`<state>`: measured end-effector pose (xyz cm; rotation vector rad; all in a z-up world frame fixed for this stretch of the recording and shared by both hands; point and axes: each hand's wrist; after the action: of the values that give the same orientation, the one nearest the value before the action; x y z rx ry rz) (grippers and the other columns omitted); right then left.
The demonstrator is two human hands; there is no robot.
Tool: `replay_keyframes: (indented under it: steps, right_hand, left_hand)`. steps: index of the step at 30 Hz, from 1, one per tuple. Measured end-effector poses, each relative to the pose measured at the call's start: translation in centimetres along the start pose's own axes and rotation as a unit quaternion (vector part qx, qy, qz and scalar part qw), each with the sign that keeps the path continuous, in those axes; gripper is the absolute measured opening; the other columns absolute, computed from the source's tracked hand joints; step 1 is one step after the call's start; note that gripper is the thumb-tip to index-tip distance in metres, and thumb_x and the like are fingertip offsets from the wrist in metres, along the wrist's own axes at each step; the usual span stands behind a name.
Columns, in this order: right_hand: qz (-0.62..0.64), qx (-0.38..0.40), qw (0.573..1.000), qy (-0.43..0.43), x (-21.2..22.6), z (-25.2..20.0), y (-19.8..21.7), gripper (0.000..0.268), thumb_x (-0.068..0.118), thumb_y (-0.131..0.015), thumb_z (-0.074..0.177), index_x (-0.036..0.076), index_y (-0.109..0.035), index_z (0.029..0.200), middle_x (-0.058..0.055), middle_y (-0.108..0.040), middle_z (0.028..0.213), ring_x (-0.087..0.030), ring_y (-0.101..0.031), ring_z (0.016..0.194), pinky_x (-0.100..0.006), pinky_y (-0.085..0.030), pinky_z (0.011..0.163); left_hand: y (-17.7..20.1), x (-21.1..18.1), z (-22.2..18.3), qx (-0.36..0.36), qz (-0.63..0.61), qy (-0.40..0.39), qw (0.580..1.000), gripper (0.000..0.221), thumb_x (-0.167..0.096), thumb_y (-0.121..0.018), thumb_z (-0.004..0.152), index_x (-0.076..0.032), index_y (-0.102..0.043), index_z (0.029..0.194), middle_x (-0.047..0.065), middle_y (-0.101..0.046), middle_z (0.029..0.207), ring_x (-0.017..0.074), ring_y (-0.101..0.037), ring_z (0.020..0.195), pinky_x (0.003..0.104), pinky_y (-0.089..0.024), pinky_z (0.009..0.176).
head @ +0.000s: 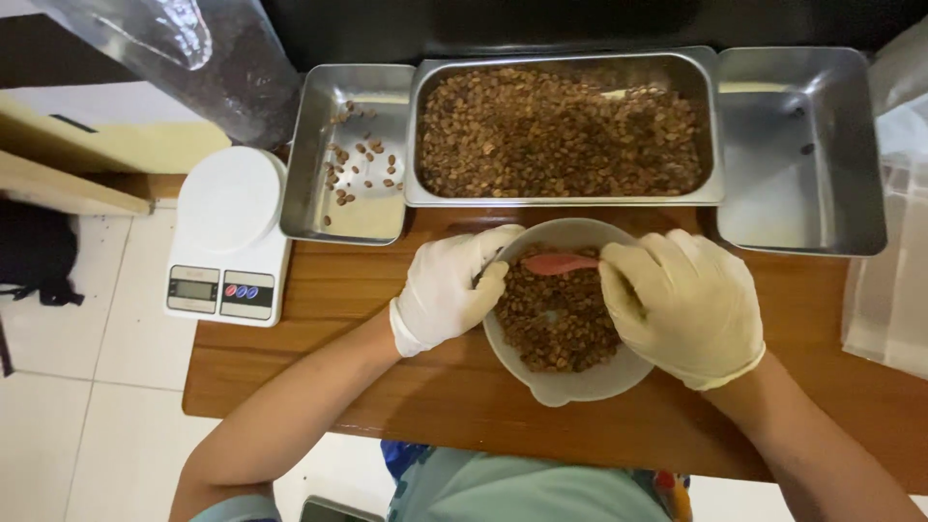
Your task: Sorting and inspecting roasted coffee beans in a bowl using a small spoon for quality control
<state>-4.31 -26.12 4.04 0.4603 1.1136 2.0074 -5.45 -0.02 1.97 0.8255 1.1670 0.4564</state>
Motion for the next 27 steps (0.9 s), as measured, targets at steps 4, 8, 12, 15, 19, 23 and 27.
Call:
replay_keyframes:
  steps: [4,8,12,15,19,23,27]
  right_hand:
    - [-0.021,-0.013,0.999,-0.035,0.5,-0.6,-0.9,0.021,0.003,-0.067,0.087,0.017,-0.06,0.074,0.0,-0.048,0.064,-0.023,-0.044,0.058,-0.034,-0.035,0.05]
    - [-0.077,-0.005,0.996,-0.038,0.5,-0.8,-1.4,0.025,0.007,-0.069,0.089,0.018,-0.055,0.072,0.0,-0.045,0.066,-0.022,-0.043,0.061,-0.034,-0.037,0.055]
    - [-0.044,0.037,0.997,-0.049,0.7,-0.7,-1.2,0.02,0.012,-0.067,0.085,0.015,-0.052,0.071,-0.005,-0.05,0.068,-0.028,-0.052,0.065,-0.042,-0.041,0.055]
    - [-0.045,0.028,0.996,-0.069,1.2,-1.1,-1.6,0.023,0.008,-0.067,0.083,0.017,-0.053,0.066,-0.001,-0.048,0.062,-0.023,-0.046,0.058,-0.036,-0.036,0.05]
    - [0.008,0.007,0.999,-0.041,0.1,-2.8,-2.2,0.013,0.026,-0.07,0.082,0.016,-0.062,0.082,0.002,-0.048,0.065,-0.021,-0.058,0.06,-0.031,-0.049,0.058]
    - [0.031,0.035,0.997,-0.056,0.1,-3.0,-2.2,0.013,0.027,-0.072,0.078,0.017,-0.064,0.081,0.001,-0.05,0.059,-0.023,-0.06,0.057,-0.033,-0.048,0.053]
    - [0.021,0.033,0.994,-0.105,1.2,-2.4,-1.9,0.011,0.025,-0.07,0.086,0.014,-0.066,0.087,-0.002,-0.053,0.061,-0.027,-0.061,0.061,-0.036,-0.048,0.057]
  left_hand:
    - [0.0,-0.3,-0.2,-0.004,-0.024,0.012,1.0,0.043,-0.021,-0.042,0.087,-0.026,-0.06,0.125,0.002,-0.077,0.107,0.0361,-0.069,0.09,0.048,-0.051,0.074]
    - [0.2,-0.5,-0.3,-0.013,-0.058,0.005,0.998,0.04,-0.018,-0.042,0.087,-0.023,-0.06,0.122,0.003,-0.075,0.101,0.0333,-0.068,0.085,0.045,-0.051,0.075]
    - [0.2,-0.6,-0.4,-0.019,-0.075,-0.02,0.997,0.04,-0.02,-0.041,0.091,-0.021,-0.059,0.126,0.003,-0.075,0.109,0.0321,-0.07,0.091,0.043,-0.051,0.079]
    - [1.0,-1.7,-0.3,-0.014,-0.101,-0.003,0.995,0.038,-0.022,-0.039,0.092,-0.02,-0.061,0.123,0.001,-0.073,0.097,0.0258,-0.067,0.081,0.038,-0.052,0.075]
    - [0.0,-1.7,-0.5,-0.105,-0.157,0.023,0.982,0.035,-0.012,-0.059,0.088,-0.017,-0.073,0.12,0.011,-0.074,0.077,0.0376,-0.074,0.089,0.046,-0.062,0.079]
    - [0.0,-1.6,-0.4,-0.106,-0.158,0.012,0.982,0.037,-0.012,-0.06,0.088,-0.016,-0.072,0.122,0.011,-0.069,0.072,0.0385,-0.073,0.084,0.047,-0.061,0.076]
    - [0.1,-1.6,-0.5,-0.102,-0.148,0.002,0.984,0.038,-0.012,-0.06,0.089,-0.016,-0.072,0.124,0.01,-0.065,0.066,0.0366,-0.071,0.077,0.047,-0.06,0.072]
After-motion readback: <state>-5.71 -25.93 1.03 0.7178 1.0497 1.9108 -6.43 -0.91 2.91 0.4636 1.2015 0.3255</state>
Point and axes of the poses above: each hand's wrist, its own z-axis towards the middle knuckle, its own y-axis out of the back of the hand, x = y × z
